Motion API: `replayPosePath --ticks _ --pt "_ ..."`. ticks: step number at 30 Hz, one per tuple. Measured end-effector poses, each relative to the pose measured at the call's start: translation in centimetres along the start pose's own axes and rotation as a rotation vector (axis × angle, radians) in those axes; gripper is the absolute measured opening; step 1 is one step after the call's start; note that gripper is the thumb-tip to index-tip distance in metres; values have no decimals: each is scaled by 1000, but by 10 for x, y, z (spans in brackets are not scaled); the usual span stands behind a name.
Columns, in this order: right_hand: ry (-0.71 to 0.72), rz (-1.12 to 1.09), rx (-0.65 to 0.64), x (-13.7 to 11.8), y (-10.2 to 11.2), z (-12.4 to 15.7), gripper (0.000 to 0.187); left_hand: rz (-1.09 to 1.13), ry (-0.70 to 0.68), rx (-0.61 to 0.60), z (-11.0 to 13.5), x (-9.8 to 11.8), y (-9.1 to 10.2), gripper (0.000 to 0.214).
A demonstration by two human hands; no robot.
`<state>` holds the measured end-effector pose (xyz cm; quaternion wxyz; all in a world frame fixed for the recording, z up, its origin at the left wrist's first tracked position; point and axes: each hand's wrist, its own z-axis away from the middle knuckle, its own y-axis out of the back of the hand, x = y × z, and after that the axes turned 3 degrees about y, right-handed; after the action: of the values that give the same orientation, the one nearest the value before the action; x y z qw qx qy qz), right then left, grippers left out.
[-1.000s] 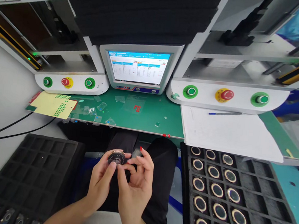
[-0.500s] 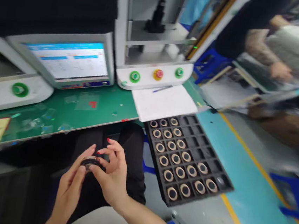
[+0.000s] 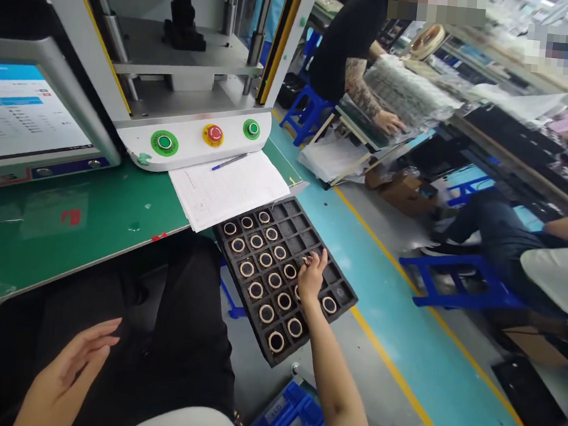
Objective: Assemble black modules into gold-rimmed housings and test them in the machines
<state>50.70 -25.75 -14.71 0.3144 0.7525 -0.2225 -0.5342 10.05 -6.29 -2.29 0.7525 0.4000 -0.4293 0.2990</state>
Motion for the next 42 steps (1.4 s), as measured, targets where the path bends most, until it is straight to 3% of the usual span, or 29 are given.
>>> replayPosePath --ticks 9,19,23,26,32,36,39,42 --pt "19 182 -216 31 -8 -6 33 -177 55 -23 5 -1 4 38" --pt "-15 6 -148 10 0 -13 35 -174 -2 -29 3 -3 4 36" --pt "12 -171 -60 -27 9 -7 36 -181 -9 -4 4 -12 10 33" --pt "54 -367 -57 -74 8 21 40 -211 -11 -19 2 -15 15 33" --pt "129 -787 -377 -187 -1 109 38 -181 -69 -15 9 0 22 26" --pt "155 -970 -579 -240 1 159 32 -117 -66 -38 23 13 30 20" --pt "335 -1043 -624 -265 8 183 37 -38 -122 15 36 18 37 17" --pt "649 -1002 -592 -282 17 193 47 6 -316 123 45 23 41 16"
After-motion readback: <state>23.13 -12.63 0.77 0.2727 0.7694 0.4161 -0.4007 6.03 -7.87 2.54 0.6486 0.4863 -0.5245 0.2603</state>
